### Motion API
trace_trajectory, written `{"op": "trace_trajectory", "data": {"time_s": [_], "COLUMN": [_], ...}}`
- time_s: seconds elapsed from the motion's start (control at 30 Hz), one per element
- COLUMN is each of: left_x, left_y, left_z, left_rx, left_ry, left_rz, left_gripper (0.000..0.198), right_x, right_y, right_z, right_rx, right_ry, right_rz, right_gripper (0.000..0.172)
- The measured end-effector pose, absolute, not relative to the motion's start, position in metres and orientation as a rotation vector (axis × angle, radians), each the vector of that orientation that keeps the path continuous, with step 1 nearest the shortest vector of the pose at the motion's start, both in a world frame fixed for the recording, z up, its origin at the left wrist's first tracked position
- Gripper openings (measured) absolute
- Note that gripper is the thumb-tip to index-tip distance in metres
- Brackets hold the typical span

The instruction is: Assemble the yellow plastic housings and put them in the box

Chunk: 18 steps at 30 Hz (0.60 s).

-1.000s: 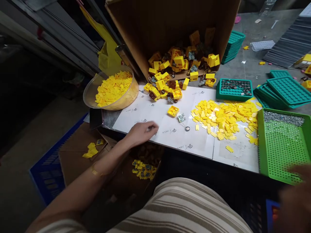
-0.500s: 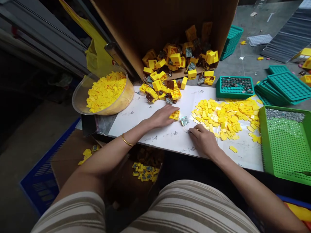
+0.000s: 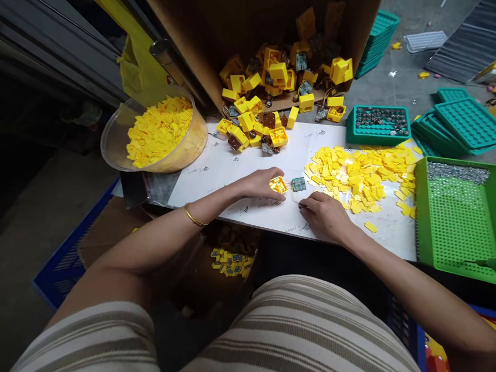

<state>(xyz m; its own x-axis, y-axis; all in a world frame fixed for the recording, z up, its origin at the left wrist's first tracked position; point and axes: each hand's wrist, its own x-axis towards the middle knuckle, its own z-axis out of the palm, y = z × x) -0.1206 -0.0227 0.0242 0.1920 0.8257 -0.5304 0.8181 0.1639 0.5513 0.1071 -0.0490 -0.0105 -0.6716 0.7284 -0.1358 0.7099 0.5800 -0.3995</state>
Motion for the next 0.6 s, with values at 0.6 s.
{"op": "trace_trajectory", "data": {"time_s": [0.6], "left_x": [-0.079], "left_y": [-0.060], "left_z": [0.015], "left_rx": [0.350], "left_ry": [1.065], "left_rz": [0.447], "left_gripper": [0.034], "right_x": [0.128], "right_y": [-0.048], "right_z": [-0.007], "right_rx": [-1.378], "right_ry": [-1.550], "right_rz": [1.571], "right_gripper": [0.027]}}
